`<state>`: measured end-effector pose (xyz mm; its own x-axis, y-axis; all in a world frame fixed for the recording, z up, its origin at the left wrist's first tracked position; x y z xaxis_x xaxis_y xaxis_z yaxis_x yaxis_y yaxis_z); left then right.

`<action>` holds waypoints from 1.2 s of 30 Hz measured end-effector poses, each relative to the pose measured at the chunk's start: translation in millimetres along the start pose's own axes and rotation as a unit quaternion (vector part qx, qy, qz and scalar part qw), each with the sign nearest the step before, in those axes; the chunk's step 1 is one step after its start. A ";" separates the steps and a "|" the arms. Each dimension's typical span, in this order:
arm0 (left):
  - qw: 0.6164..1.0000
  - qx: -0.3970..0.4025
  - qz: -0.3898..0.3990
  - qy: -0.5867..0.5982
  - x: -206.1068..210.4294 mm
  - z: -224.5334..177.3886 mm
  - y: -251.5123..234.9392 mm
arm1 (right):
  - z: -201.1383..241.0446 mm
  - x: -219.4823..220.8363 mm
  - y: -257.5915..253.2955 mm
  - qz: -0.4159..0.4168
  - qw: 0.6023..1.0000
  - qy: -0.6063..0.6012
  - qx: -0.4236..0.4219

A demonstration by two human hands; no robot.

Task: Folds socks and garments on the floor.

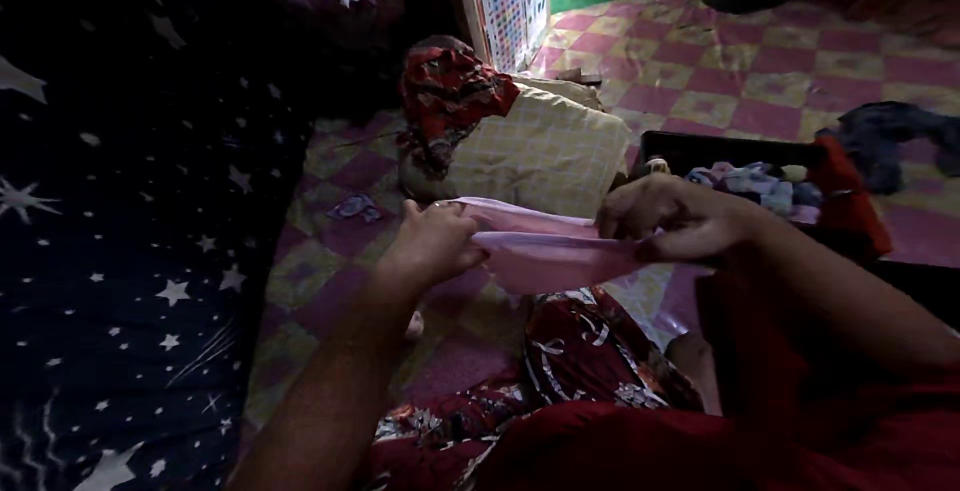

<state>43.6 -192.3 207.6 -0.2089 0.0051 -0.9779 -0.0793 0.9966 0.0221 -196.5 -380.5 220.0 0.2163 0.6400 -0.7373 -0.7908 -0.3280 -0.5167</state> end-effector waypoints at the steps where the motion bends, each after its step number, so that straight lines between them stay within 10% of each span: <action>1: 1.000 0.007 -0.019 0.000 1.1 0.9 -0.5 | 5.3 0.7 3.3 0.012 0.996 0.084 0.016; 11: 0.969 0.109 -0.221 -0.032 40.6 -9.0 10.0 | -12.0 15.0 65.0 0.035 0.861 0.473 0.185; 18: 0.948 0.211 -0.239 -0.018 173.0 -45.4 83.6 | 21.5 128.9 181.0 0.041 0.888 0.389 0.242; 30: 0.944 0.106 -0.238 0.203 211.2 -56.0 90.7 | 26.8 145.4 186.0 -0.051 0.893 0.338 0.292; 36: 0.880 -0.099 -0.098 0.455 208.8 -53.2 70.1 | 1.5 147.7 180.8 -0.012 0.883 0.220 0.416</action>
<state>-57.5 -125.8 16.0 -0.8584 -0.3229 -0.3986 -0.3500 0.9367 -0.0049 -308.4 -344.2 18.4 0.2954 0.2490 -0.9224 -0.8904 0.4217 -0.1713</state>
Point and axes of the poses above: each hand's wrist, its own y-axis away from the middle knuckle, its own x-axis out of the palm, z = x × y, the point moved 1 cm from there along -y, towards the middle knuckle, and after that the axes turned 10 degrees about y, right-handed, at the moved point
